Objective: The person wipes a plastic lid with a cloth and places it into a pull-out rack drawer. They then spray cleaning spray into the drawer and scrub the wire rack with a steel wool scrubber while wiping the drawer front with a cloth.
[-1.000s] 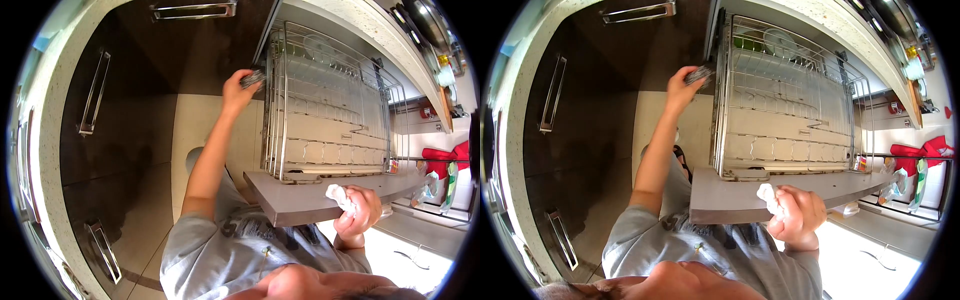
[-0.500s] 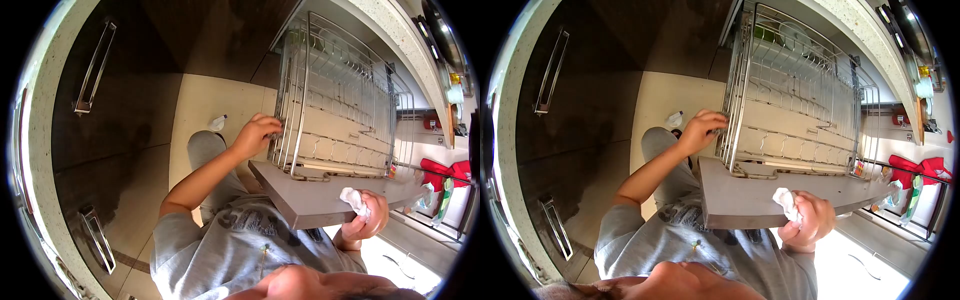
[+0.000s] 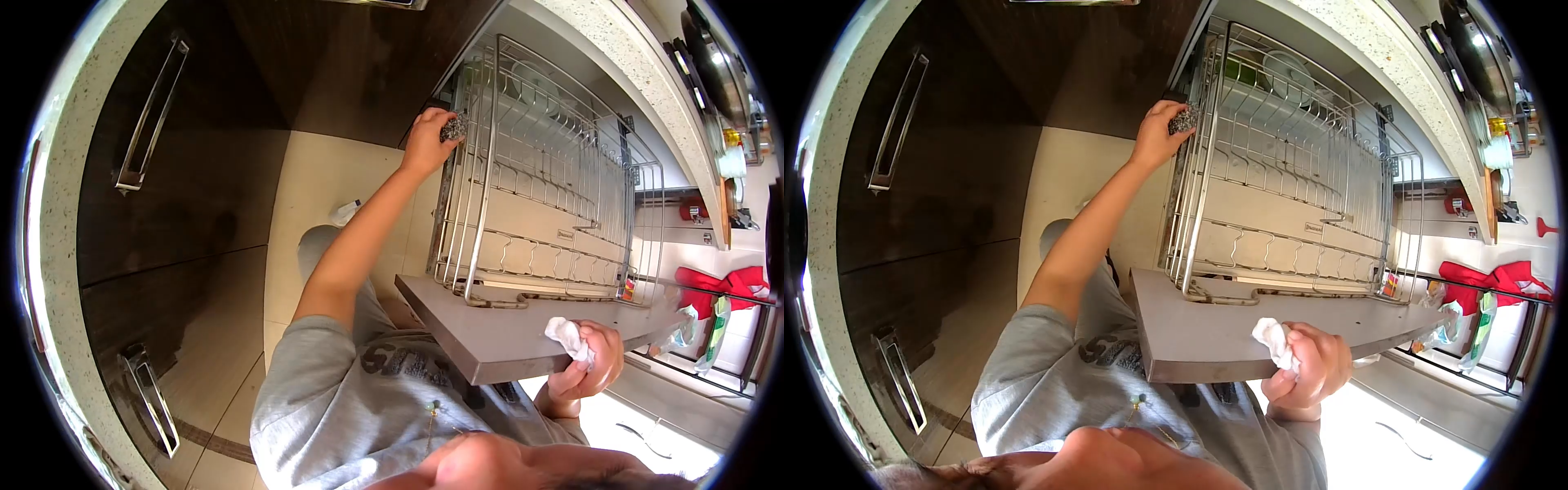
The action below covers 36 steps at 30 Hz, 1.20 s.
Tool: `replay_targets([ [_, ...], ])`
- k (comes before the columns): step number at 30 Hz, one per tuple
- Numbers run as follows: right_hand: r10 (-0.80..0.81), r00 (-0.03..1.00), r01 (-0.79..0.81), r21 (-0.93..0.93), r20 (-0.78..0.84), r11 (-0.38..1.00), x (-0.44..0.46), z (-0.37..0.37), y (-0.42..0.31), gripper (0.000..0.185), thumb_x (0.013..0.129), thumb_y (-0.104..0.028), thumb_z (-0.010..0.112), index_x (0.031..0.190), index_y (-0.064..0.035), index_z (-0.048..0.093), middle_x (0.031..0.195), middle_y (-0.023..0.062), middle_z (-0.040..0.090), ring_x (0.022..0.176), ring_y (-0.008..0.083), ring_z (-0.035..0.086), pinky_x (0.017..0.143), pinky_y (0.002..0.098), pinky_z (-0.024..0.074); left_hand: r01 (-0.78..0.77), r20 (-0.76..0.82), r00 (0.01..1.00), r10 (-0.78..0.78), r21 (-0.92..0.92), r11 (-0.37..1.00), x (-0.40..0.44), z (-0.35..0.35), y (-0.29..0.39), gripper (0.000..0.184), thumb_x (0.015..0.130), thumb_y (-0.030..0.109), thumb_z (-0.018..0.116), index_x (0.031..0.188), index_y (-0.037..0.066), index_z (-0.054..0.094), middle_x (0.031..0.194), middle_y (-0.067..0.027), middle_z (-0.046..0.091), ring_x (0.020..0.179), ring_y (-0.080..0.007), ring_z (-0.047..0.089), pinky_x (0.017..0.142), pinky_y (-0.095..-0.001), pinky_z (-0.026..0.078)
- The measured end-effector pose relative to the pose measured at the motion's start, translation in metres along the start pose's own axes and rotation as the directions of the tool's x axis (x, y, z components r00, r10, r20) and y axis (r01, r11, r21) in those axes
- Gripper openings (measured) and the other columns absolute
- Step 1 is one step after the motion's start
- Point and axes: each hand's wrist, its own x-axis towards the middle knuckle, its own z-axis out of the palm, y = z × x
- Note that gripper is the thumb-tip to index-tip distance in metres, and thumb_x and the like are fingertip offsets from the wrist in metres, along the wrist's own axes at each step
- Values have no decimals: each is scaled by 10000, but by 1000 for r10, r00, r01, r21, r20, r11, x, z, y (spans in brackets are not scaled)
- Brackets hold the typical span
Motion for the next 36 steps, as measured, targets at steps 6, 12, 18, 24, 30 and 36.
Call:
replay_targets([
  [6,5,1000,-6,19,24,1000,-2,-2,0,235,774,-187,380,885,-16,497,681,129,565,526,250,522,490,338,405,91,223,970,-96,32,995,-63,-32,-18,287,662,51,665,933,-3,583,936,-112,546,831,-300,545,737,-341,444],
  [12,50,997,-50,-5,58,999,-3,-5,-2,225,783,-220,385,905,-68,496,737,84,592,520,223,515,482,332,390,467,161,884,-439,-356,809,-75,-30,-8,290,650,-4,653,930,-14,578,882,-112,538,790,-288,538,732,-310,436],
  [18,29,999,-29,11,24,1000,-2,-2,1,228,782,-214,384,907,-61,498,720,79,593,515,217,512,475,319,387,126,33,992,-122,-167,978,-48,-9,18,319,639,-50,614,953,-16,571,924,-119,504,840,-277,524,766,-311,428],
  [24,5,1000,-5,-17,29,1000,1,-2,-1,225,779,-191,382,911,-49,498,697,90,587,515,219,511,469,324,383,152,400,914,-71,-173,973,-96,-47,36,390,595,-90,565,976,-9,567,898,-127,481,835,-283,521,756,-320,434],
  [30,-5,1000,4,-11,-19,1000,1,0,-2,215,787,-176,375,913,-50,495,699,90,586,518,220,513,478,318,383,75,188,980,-69,-26,997,-49,-17,24,347,608,-65,589,950,-14,557,906,-141,484,867,-293,511,769,-317,422],
  [36,-1,1000,1,20,-19,1000,1,1,-1,195,772,-155,391,898,-55,501,700,83,587,524,211,522,479,310,385,175,330,931,-156,-27,984,-89,-41,45,331,608,-58,602,934,-26,552,893,-157,487,864,-304,504,769,-337,414],
])
